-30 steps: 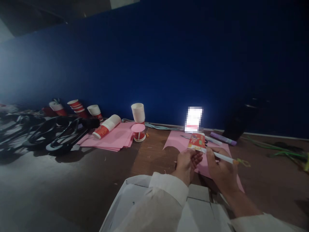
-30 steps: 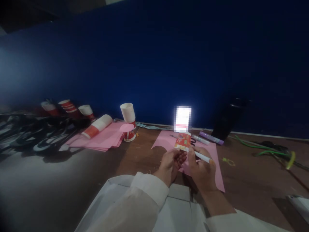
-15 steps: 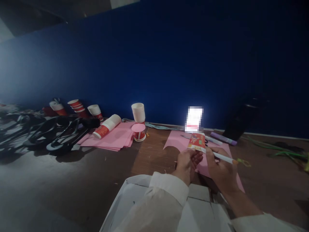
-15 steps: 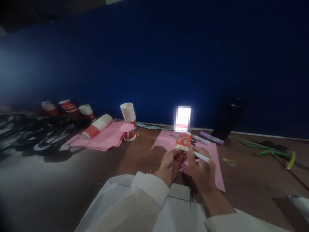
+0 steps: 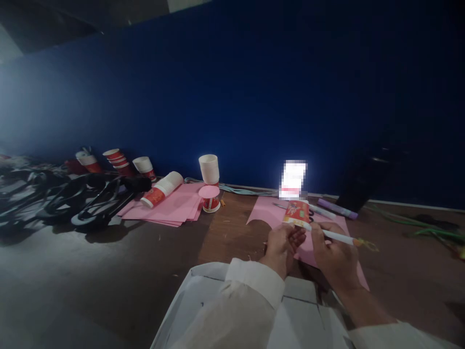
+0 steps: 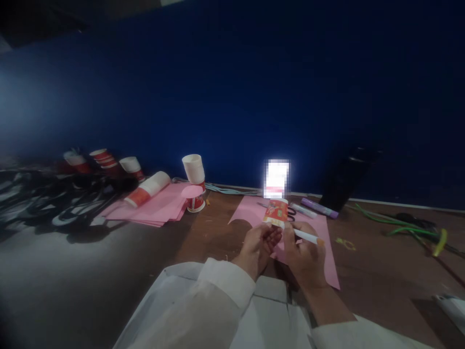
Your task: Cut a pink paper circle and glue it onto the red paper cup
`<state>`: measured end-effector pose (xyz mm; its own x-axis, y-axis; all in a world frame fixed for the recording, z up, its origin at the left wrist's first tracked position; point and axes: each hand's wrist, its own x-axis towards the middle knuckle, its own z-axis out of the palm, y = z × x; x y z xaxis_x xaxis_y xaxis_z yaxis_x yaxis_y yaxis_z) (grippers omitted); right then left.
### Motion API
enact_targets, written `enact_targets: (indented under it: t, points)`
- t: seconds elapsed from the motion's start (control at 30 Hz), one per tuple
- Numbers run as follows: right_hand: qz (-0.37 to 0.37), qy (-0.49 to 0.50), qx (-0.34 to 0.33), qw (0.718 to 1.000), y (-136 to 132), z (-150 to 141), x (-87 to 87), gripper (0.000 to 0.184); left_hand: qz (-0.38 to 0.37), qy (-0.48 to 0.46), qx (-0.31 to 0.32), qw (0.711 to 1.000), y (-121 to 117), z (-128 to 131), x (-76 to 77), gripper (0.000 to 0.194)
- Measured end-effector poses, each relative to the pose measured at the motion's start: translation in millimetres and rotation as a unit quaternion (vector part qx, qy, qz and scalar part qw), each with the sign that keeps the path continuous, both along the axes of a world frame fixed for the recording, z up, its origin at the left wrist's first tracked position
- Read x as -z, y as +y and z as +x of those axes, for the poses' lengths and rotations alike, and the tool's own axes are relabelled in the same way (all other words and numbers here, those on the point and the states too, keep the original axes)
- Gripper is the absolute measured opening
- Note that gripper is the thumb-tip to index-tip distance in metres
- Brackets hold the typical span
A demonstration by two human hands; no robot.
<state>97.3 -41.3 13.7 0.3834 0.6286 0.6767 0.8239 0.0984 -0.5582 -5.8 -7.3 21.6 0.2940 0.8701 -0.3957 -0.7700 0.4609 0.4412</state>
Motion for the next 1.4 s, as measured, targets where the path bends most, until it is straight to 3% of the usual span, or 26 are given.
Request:
enact_targets:
  t: [0.6, 0.9, 1.23, 1.4]
  points:
    - [0.048, -0.01, -0.007, 0.999, -0.3, 0.8, 0.7, 0.033, -0.012, 0.027, 0.03, 0.999, 0.5, -2.9, -1.6, 0.014]
    - [0.026, -0.007, 0.008, 1.0, -0.4, -1.5, -3.6, 0.038, -0.014, 0.022, 0.022, 0.999, 0.2, -3.9, -2.0, 0.015]
    - [0.024, 0.007, -0.036, 0.999, -1.5, -1.7, -3.9, 0.029, -0.006, -0.006, 0.003, 1.0, -0.2, -2.3, -3.8, 0.017]
    - [0.012, 0.012, -0.015, 1.0, -1.7, -0.6, -4.3, 0.031, -0.022, 0.009, 0.002, 1.0, -0.1, -2.9, -3.6, 0.014]
